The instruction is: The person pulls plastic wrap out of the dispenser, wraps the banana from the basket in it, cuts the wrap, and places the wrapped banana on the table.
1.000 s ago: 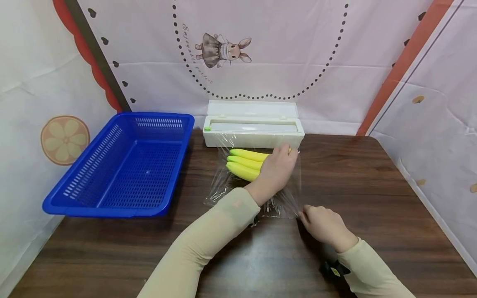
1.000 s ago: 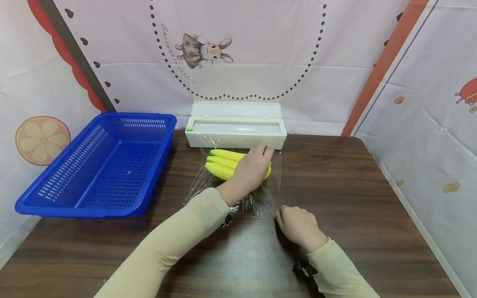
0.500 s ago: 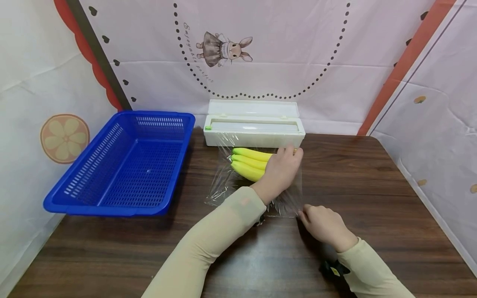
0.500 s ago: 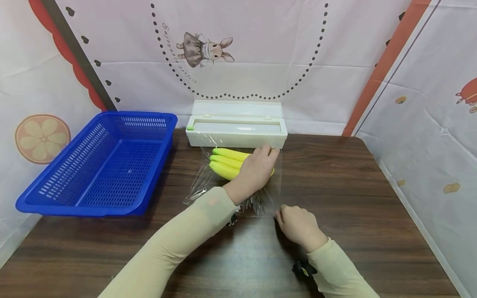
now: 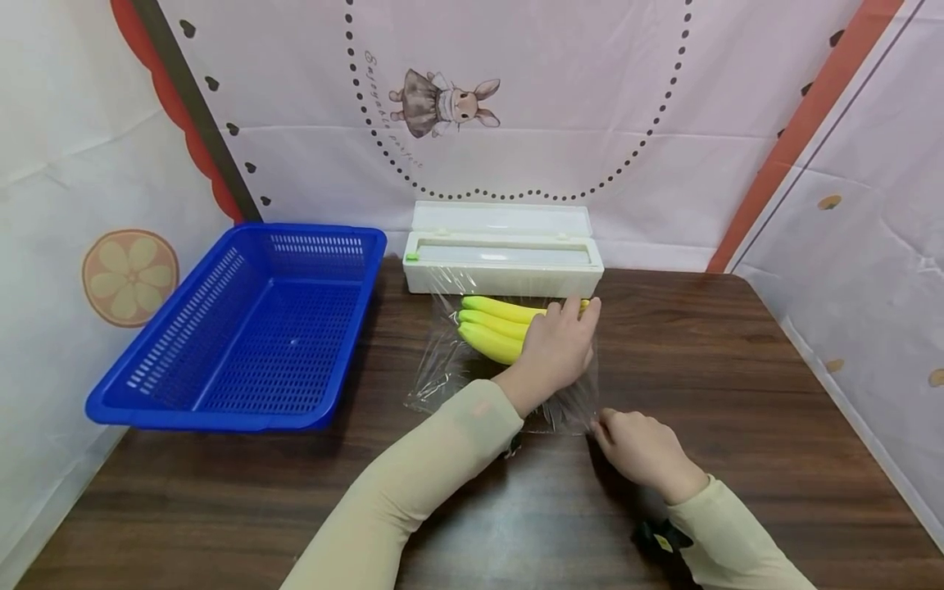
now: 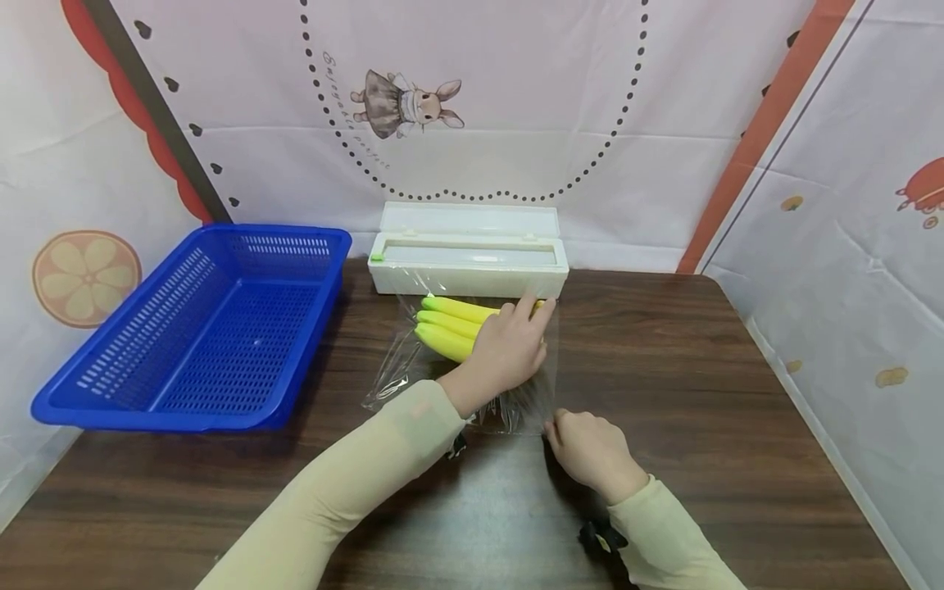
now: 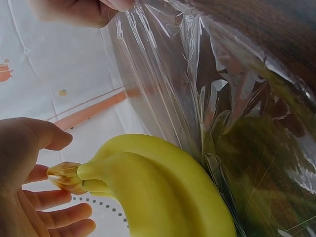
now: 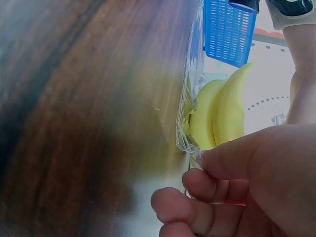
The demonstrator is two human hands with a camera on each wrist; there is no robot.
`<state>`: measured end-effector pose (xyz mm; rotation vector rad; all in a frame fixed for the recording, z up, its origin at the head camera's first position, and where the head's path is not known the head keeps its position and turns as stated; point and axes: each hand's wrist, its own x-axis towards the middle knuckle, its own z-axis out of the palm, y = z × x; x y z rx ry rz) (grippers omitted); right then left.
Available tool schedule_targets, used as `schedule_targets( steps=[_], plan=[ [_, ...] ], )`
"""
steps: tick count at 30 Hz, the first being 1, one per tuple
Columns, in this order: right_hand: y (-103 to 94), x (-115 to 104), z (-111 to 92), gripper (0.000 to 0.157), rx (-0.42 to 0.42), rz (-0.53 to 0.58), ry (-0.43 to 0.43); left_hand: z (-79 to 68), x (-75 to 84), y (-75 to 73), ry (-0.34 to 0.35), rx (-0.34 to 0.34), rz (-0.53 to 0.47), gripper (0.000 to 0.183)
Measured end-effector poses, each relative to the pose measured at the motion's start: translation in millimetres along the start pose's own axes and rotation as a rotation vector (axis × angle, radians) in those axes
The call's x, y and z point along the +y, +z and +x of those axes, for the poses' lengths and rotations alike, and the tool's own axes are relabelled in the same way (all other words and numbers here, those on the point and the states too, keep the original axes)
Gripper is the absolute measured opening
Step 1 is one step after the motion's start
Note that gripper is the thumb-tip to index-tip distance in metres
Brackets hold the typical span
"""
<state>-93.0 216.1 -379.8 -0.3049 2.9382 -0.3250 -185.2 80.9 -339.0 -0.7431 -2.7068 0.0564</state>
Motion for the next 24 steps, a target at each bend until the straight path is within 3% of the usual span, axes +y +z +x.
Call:
schedule_targets(
  steps=[17,24],
  plan=[
    [-1.0,0,-1,0.026,0.009,0.004,0.000,-8.1,-3.4,-1.8,-0.004,-0.048,-0.001,0.076],
    [0.9,1,0,0.026,0.016,0.004,-0.006,-14.6,-6.3,0.7,0.003,-0.003,-0.001,0.084]
  ],
)
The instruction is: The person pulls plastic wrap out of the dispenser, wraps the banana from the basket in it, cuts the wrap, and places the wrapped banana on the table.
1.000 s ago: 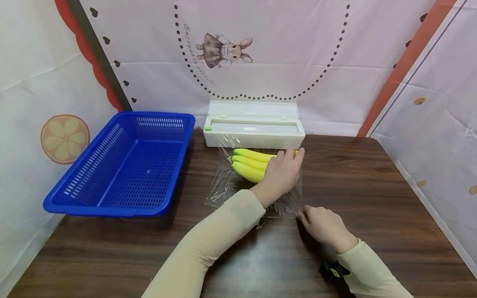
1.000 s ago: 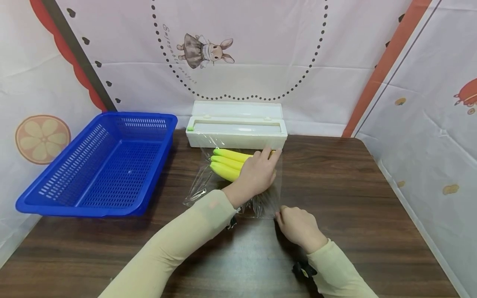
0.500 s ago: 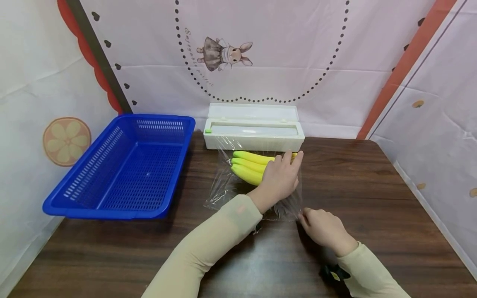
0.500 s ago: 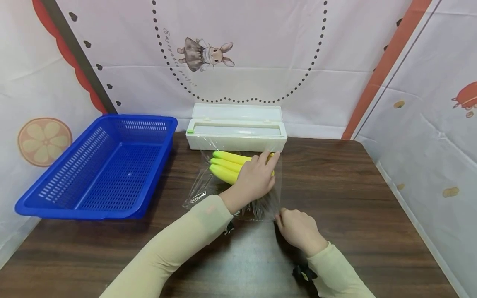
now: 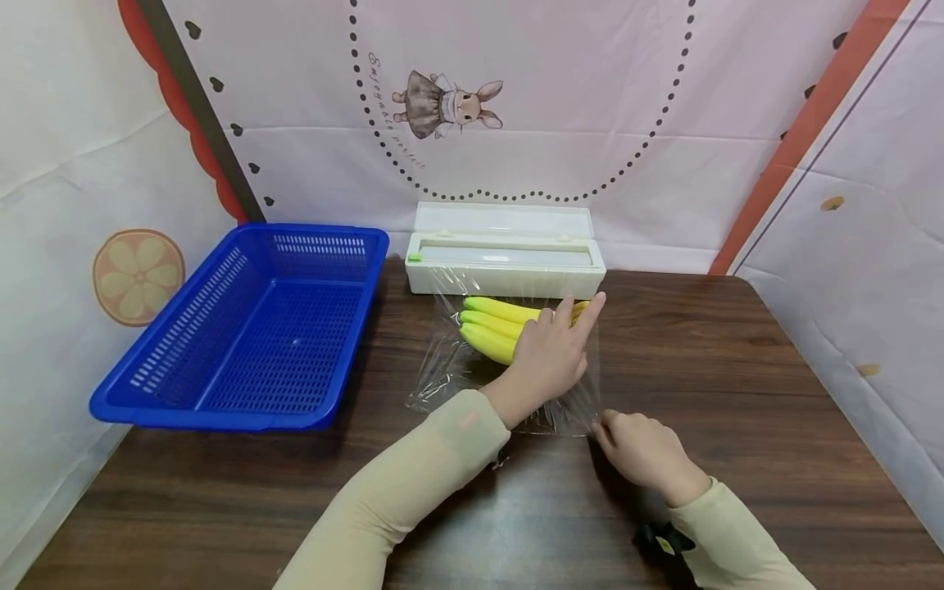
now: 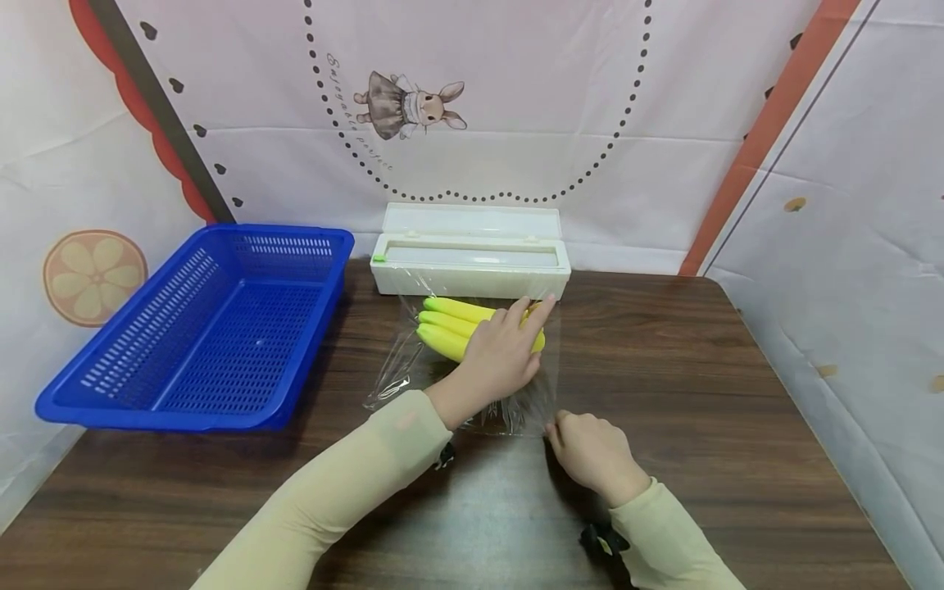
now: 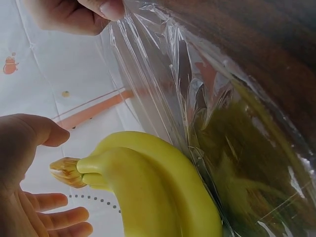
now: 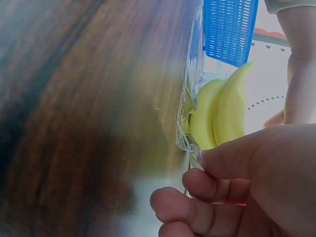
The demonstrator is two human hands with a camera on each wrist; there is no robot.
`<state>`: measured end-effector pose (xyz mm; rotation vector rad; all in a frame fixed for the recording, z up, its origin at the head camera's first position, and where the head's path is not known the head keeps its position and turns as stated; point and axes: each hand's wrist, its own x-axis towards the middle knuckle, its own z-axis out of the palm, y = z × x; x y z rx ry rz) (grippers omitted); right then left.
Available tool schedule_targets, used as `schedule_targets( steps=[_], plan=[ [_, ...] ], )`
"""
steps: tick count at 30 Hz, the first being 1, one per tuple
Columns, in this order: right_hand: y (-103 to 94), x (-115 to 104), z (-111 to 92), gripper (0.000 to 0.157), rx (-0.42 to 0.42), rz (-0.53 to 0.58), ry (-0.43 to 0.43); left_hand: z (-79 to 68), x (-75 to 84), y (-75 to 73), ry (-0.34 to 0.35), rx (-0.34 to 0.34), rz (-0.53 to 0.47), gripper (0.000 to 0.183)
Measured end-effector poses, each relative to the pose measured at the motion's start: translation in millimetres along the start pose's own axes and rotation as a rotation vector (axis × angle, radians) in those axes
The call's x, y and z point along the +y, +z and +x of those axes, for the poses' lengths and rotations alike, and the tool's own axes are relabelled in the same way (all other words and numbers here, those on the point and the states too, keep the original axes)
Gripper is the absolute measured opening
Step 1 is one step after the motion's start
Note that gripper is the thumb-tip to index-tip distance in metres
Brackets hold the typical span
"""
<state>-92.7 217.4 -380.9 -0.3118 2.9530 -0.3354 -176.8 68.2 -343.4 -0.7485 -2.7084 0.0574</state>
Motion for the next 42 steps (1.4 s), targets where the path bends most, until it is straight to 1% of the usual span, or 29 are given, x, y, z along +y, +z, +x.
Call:
schedule_targets(
  steps=[7,17,20,24,26,32,37,42],
  plan=[
    [0.1,1,0,0.023,0.007,-0.012,-0.010,-9.1,-4.1,-1.9,0.020,0.057,-0.013,0.084],
    [-0.8,0,-1,0.026,-0.012,-0.008,0.011,-24.3,-6.3,-4.0,0.023,0.118,-0.047,0.079],
    [-0.8,0,-1,0.027,-0.013,0.001,0.014,-28.6,-7.0,-5.8,0.021,0.093,-0.047,0.078],
    [-0.5,0,0,0.026,0.007,-0.004,-0.001,-32.7,-8.7,-7.9,0.018,0.036,-0.030,0.073],
    [-0.6,0,0,0.025,0.014,-0.013,-0.004,-34.3,-9.7,-7.8,0.015,0.024,-0.029,0.070],
    [-1.1,0,1,0.025,0.005,-0.025,0.011,-40.8,-12.5,-4.8,0.004,0.012,-0.048,0.065],
    [-0.5,0,2,0.023,0.009,-0.027,0.000,-45.9,-14.5,-4.6,0.000,-0.010,-0.054,0.063],
    [-0.3,0,3,0.023,0.008,-0.029,0.005,-50.4,-18.0,-4.4,0.004,0.007,-0.041,0.058]
  ],
)
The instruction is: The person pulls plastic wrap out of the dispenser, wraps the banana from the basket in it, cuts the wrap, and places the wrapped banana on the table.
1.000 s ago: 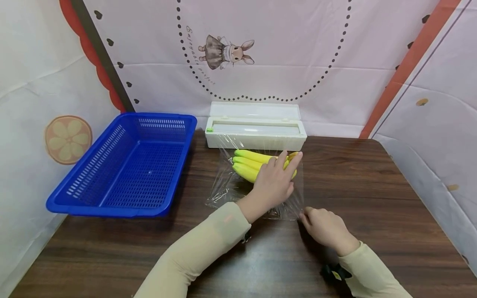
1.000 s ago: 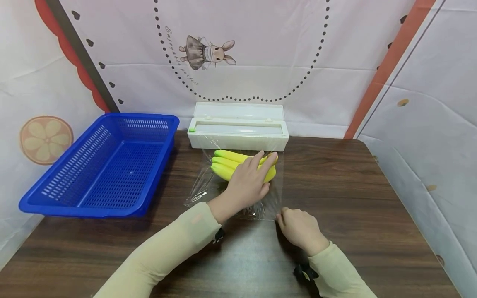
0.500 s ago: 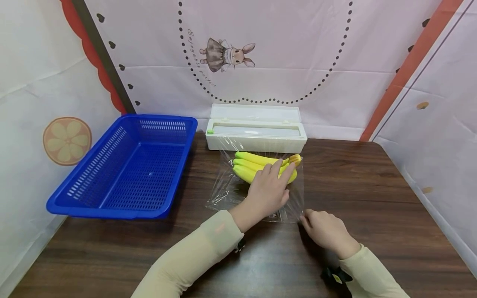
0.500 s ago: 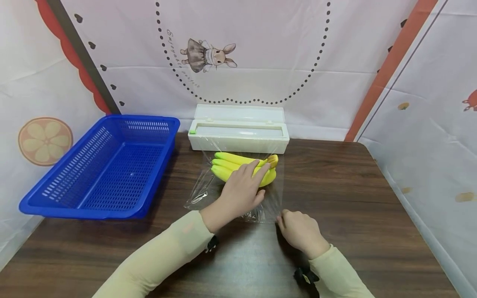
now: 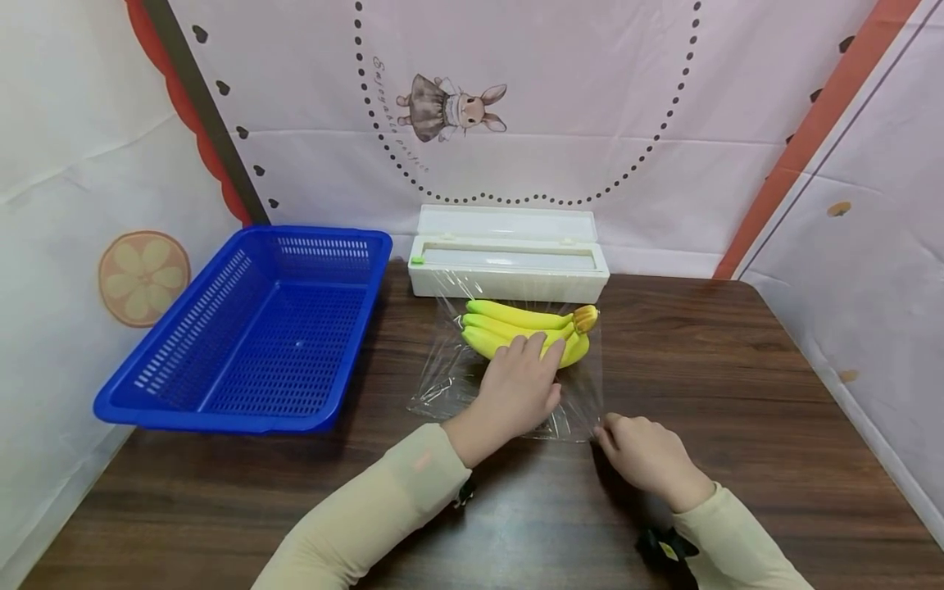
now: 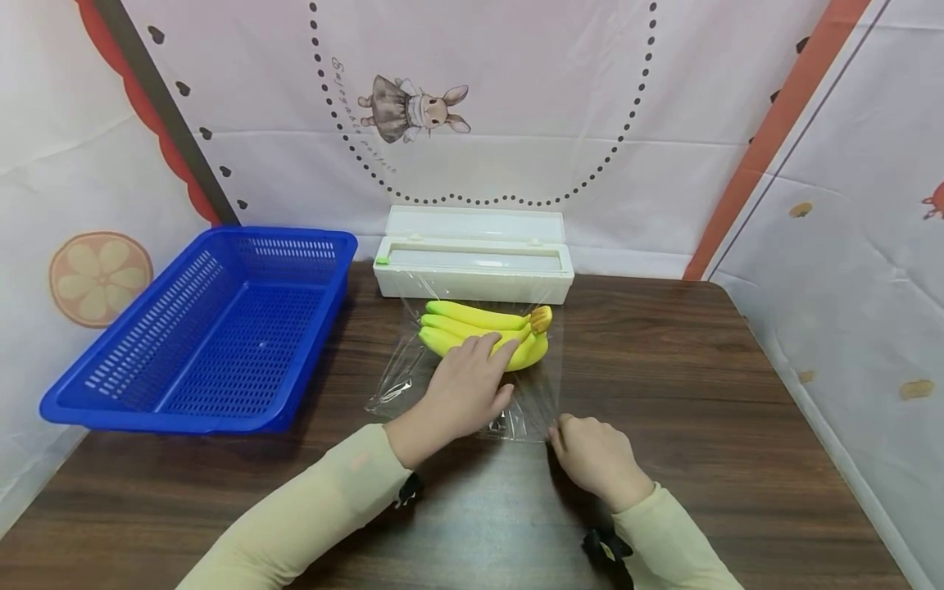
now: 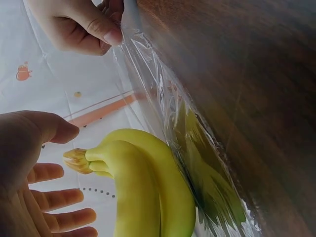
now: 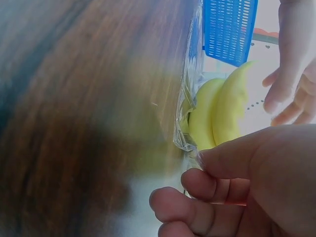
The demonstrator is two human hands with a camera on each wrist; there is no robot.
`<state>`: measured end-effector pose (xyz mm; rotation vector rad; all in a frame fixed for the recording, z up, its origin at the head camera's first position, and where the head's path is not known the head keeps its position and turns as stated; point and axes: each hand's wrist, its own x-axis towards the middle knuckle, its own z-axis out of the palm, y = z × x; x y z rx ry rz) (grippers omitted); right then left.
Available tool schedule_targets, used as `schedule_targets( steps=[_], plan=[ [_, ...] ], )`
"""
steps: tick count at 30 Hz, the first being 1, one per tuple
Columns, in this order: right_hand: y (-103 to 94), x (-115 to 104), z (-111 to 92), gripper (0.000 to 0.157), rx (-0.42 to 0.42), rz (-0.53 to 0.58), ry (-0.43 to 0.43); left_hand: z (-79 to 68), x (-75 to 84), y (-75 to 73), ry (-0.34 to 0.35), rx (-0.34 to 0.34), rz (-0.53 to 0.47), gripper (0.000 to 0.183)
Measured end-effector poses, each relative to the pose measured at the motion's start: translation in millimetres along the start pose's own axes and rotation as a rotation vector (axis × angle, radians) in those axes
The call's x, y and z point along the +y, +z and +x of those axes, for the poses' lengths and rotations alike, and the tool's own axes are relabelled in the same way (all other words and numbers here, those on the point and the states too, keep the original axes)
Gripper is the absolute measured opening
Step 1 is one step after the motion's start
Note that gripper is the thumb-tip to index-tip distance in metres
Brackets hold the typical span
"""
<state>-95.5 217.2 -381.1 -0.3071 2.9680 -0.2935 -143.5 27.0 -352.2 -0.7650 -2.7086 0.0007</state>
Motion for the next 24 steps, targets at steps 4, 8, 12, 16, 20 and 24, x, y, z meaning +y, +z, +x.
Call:
schedule_targets(
  steps=[4,8,12,16,20,24],
  plan=[
    [0.6,0,0,0.023,0.009,-0.005,-0.006,-3.5,-2.7,1.5,0.004,0.018,0.014,0.052],
    [1.0,0,-1,0.023,0.016,-0.006,-0.011,-6.6,-5.1,2.3,-0.001,0.008,0.009,0.045],
    [0.8,1,-1,0.025,0.010,-0.001,-0.002,-8.5,-7.0,2.1,-0.007,-0.008,0.003,0.041],
    [0.5,1,1,0.026,0.001,-0.002,0.007,-9.7,-8.5,1.1,-0.011,-0.018,-0.001,0.038],
    [-0.3,1,1,0.026,-0.002,-0.006,0.008,-11.6,-10.8,1.7,-0.009,0.002,0.005,0.032],
    [-1.1,1,1,0.026,0.001,-0.012,0.006,-14.3,-13.9,2.3,-0.004,0.018,-0.002,0.027]
  ],
)
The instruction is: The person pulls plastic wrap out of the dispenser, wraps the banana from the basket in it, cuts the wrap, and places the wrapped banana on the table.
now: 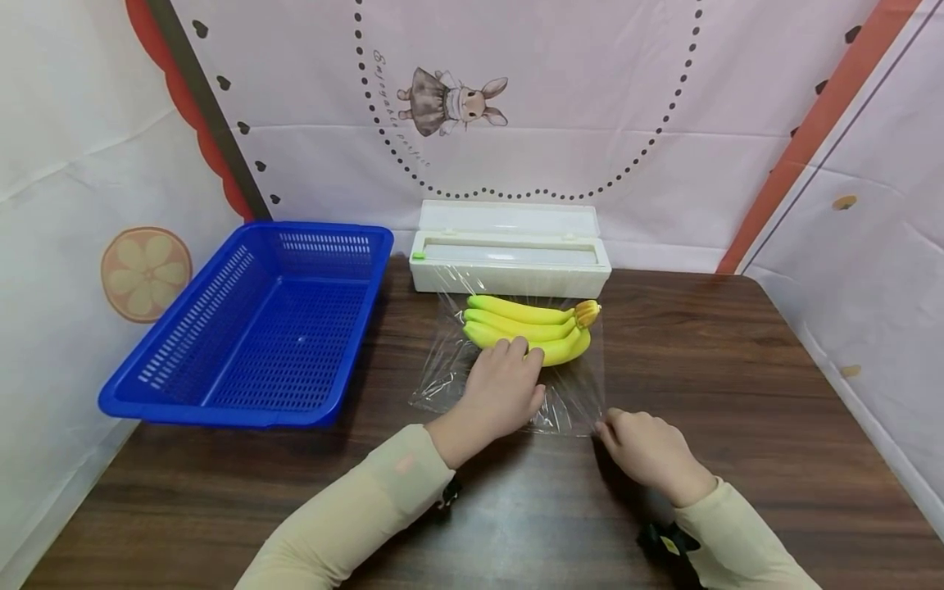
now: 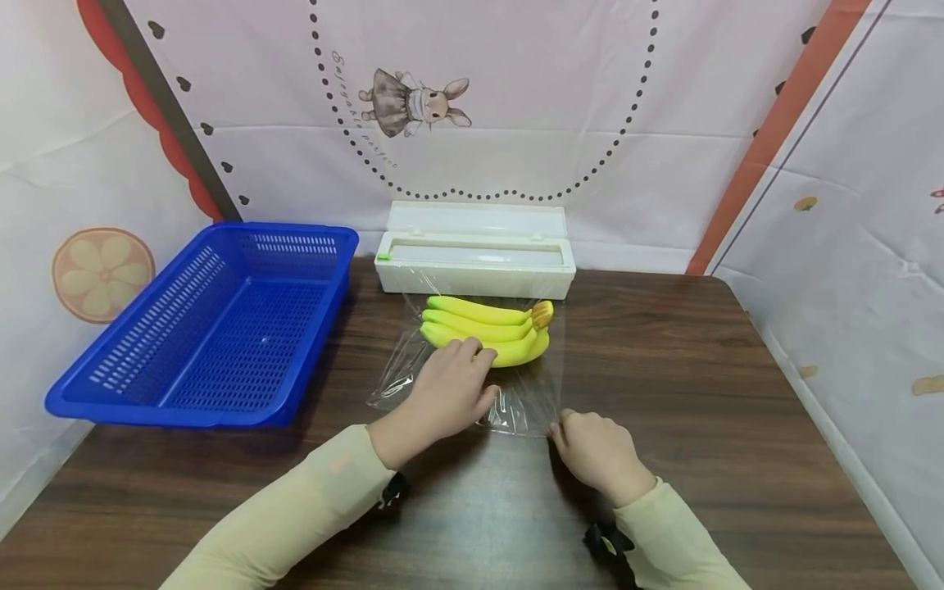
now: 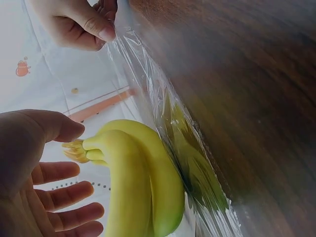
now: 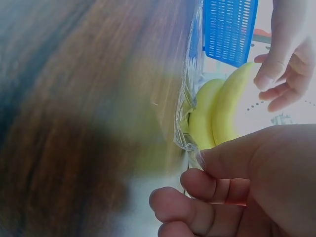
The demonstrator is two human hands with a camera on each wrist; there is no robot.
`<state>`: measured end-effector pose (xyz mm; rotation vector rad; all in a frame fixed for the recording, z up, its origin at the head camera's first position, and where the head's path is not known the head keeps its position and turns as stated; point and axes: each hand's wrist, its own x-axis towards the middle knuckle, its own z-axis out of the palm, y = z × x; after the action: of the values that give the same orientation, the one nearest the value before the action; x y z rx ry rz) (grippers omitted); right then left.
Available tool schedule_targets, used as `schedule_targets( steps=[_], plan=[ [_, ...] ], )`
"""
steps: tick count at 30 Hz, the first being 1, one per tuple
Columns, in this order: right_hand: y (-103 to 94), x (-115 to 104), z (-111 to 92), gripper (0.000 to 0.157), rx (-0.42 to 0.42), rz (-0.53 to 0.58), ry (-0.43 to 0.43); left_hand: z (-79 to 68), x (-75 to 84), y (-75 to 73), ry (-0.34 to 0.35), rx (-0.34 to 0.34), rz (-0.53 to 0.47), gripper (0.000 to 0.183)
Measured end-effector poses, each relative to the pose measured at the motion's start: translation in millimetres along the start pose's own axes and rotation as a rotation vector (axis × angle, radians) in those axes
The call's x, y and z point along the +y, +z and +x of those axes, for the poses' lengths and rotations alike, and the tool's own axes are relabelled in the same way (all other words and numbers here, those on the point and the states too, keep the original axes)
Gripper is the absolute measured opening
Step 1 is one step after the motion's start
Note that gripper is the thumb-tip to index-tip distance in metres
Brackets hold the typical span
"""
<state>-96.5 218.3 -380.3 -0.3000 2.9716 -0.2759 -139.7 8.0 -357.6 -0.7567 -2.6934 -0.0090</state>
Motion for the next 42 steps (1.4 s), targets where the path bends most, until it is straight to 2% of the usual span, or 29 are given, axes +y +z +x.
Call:
schedule_targets(
  steps=[11,29,36,42],
  plan=[
    [-1.2,-1,-1,0.027,0.013,-0.004,-0.018,-4.6,-8.3,-4.4,-0.016,-0.146,-0.012,0.029],
    [-2.8,-2,-2,0.025,0.005,0.004,-0.015,-15.0,-22.2,-1.4,-0.036,-0.255,0.010,0.025],
    [-3.4,-2,-1,0.023,0.001,-0.005,-0.024,-19.4,-30.2,1.2,-0.067,-0.309,-0.029,0.021],
    [-3.6,-2,-1,0.021,0.004,-0.003,-0.019,-23.7,-40.0,0.0,-0.106,-0.402,-0.056,0.028]
  ],
)
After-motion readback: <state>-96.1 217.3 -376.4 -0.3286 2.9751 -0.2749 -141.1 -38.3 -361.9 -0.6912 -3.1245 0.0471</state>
